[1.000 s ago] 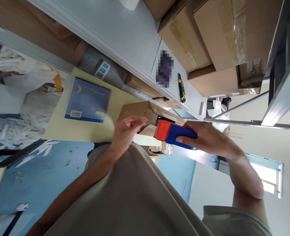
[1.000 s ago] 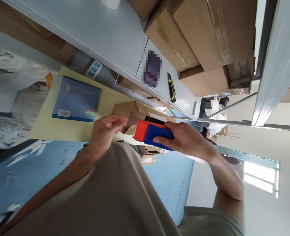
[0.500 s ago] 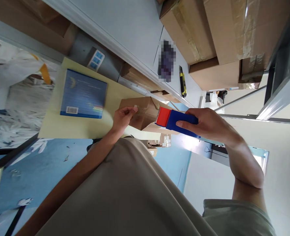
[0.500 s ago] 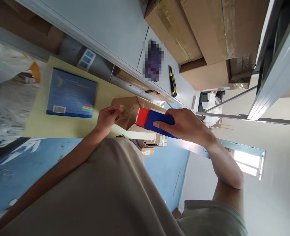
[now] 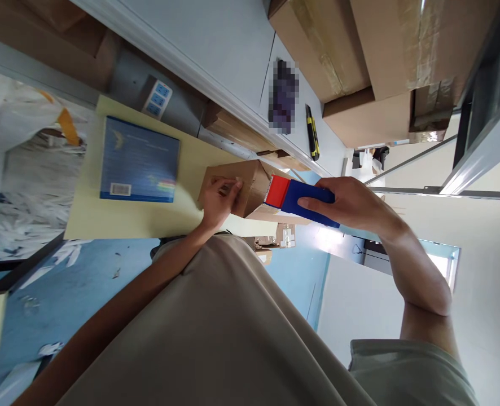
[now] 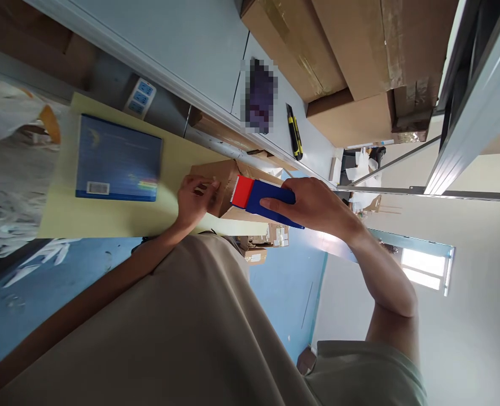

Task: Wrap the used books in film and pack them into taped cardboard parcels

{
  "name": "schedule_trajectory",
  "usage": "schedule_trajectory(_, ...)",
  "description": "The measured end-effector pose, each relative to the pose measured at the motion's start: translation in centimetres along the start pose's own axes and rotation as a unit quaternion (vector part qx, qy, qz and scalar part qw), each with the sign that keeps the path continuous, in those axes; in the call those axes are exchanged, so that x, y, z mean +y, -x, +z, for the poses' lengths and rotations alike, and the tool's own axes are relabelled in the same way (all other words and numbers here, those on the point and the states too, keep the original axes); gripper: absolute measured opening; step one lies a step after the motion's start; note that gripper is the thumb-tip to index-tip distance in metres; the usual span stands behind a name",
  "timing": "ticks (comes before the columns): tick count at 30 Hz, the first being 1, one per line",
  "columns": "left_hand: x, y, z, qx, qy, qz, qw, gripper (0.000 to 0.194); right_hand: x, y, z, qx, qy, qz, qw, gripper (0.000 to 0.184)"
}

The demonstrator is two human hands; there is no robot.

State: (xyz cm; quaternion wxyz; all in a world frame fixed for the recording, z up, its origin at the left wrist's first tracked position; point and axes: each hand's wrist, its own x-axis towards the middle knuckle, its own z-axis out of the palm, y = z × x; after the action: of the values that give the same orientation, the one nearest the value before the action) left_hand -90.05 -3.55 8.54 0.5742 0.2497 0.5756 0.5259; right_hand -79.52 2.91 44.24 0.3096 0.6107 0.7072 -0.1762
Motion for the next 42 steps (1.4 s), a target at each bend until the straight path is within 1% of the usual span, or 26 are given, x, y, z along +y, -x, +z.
schedule_trajectory(2, -0.9, -0.3, -0.2, -0.005, -0.014, -0.011, 1.000, 0.043, 0.1, -0.1, 0.1, -0.002, -0.001, -0.003, 1.000, 0.067)
schedule_trajectory(4, -1.3, -0.4, -0.9, -0.029, -0.021, -0.025, 0.999, 0.056, 0.1, -0.1, 0.1, -0.007, -0.002, -0.006, 1.000, 0.067)
schedule_trajectory(6, -0.9, -0.2, -1.9, -0.072, -0.014, -0.001, 0.997, 0.067, 0.2, 0.0, 0.2, -0.013, -0.002, -0.011, 1.000, 0.067)
schedule_trajectory(7, -0.3, -0.1, -2.4, -0.103, -0.009, 0.025, 0.994, 0.076, 0.3, 0.1, 0.2, -0.015, -0.001, -0.013, 1.000, 0.067)
schedule_trajectory(9, 1.7, 0.0, -3.1, -0.183, -0.014, 0.097, 0.978, 0.105, 0.3, 0.2, 0.3, -0.016, 0.003, -0.014, 1.000, 0.067)
schedule_trajectory(10, 2.9, -0.1, -3.3, -0.230, -0.032, 0.136, 0.963, 0.123, 0.3, 0.3, 0.3, -0.016, 0.006, -0.015, 1.000, 0.067)
schedule_trajectory(11, 4.2, -0.2, -3.3, -0.271, -0.060, 0.174, 0.945, 0.135, 0.3, 0.3, 0.4, -0.015, 0.009, -0.018, 1.000, 0.067)
schedule_trajectory(12, 5.4, -0.4, -3.1, -0.304, -0.090, 0.208, 0.925, 0.140, 0.2, 0.4, 0.4, -0.014, 0.012, -0.022, 1.000, 0.066)
schedule_trajectory(13, 6.5, -0.7, -2.8, -0.330, -0.119, 0.239, 0.906, 0.137, 0.0, 0.5, 0.4, -0.013, 0.016, -0.026, 0.999, 0.066)
schedule_trajectory(15, 8.0, -1.4, -2.0, -0.363, -0.160, 0.288, 0.871, 0.118, -0.3, 0.6, 0.4, -0.011, 0.024, -0.031, 0.999, 0.065)
schedule_trajectory(17, 8.6, -2.0, -1.2, -0.379, -0.182, 0.324, 0.847, 0.092, -0.6, 0.8, 0.4, -0.008, 0.029, -0.032, 0.999, 0.063)
schedule_trajectory(19, 8.4, -2.3, -0.6, -0.384, -0.195, 0.341, 0.835, 0.074, -0.7, 1.1, 0.5, -0.006, 0.027, -0.032, 0.999, 0.062)
schedule_trajectory(21, 7.8, -2.3, -0.3, -0.380, -0.205, 0.343, 0.834, 0.063, -0.6, 1.3, 0.7, -0.007, 0.020, -0.033, 0.999, 0.062)
schedule_trajectory(26, 6.4, -1.9, -0.1, -0.349, -0.206, 0.349, 0.845, 0.044, -0.2, 1.6, 1.2, -0.007, 0.013, -0.039, 0.999, 0.061)
schedule_trajectory(31, 6.3, -1.3, -0.2, -0.333, -0.216, 0.327, 0.858, 0.028, 1.1, 1.8, 1.6, -0.004, 0.006, -0.024, 1.000, 0.060)
schedule_trajectory(38, 6.8, -0.2, -0.5, -0.314, -0.222, 0.300, 0.873, 0.030, 5.2, 1.0, 3.1, -0.028, 0.003, -0.005, 1.000, 0.059)
schedule_trajectory(42, 6.8, -0.2, -0.5, -0.316, -0.251, 0.302, 0.864, 0.029, 7.3, -0.3, 4.4, -0.049, -0.016, 0.004, 0.999, 0.057)
